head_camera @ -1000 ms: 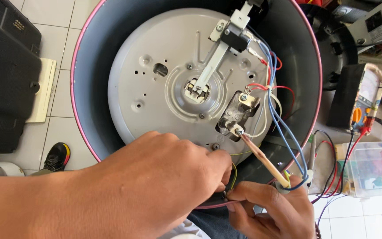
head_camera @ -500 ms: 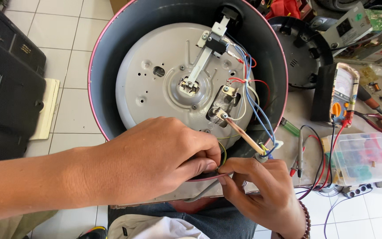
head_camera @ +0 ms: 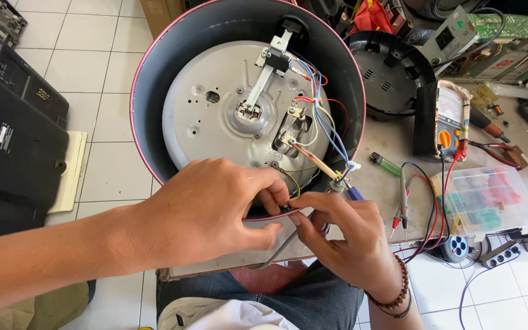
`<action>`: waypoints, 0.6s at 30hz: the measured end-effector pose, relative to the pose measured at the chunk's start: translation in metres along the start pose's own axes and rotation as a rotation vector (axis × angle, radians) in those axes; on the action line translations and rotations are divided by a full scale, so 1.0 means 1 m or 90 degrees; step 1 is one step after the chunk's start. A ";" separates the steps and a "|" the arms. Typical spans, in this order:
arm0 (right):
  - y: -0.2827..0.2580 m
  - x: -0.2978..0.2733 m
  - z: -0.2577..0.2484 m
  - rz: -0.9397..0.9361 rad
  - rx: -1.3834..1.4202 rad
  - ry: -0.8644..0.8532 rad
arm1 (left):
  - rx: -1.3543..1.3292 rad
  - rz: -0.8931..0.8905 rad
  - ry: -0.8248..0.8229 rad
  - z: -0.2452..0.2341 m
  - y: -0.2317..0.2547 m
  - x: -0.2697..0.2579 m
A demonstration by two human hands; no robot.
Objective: The person uses pliers to strip the insulation from a wire and then uses a screwdriver to tighten a screw on a small component attached to a circular device. They also use a multimeter to test the connections.
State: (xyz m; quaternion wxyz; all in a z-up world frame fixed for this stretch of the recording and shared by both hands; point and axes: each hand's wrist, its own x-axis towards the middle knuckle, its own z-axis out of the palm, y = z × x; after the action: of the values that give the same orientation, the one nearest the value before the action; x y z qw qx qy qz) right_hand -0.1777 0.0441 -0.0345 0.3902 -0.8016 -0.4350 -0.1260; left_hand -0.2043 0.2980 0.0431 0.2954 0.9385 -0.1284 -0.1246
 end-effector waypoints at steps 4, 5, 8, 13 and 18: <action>-0.004 0.001 0.001 0.008 0.008 0.006 | 0.026 -0.012 -0.009 0.002 0.001 0.002; -0.006 0.001 0.001 0.016 0.012 0.004 | 0.037 -0.015 -0.006 0.002 0.002 0.003; -0.005 -0.004 0.001 0.018 -0.011 0.007 | 0.059 -0.010 0.012 0.007 0.002 0.001; -0.004 -0.006 0.001 0.002 -0.013 0.012 | 0.054 -0.011 0.031 0.008 0.002 0.000; -0.001 -0.015 0.003 -0.004 -0.026 0.019 | 0.065 0.013 0.048 0.011 -0.002 -0.001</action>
State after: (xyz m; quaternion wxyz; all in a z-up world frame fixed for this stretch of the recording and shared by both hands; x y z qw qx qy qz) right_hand -0.1874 0.0374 -0.0438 0.3797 -0.8061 -0.4292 -0.1478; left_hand -0.2083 0.2941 0.0332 0.2530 0.9550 -0.1327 -0.0798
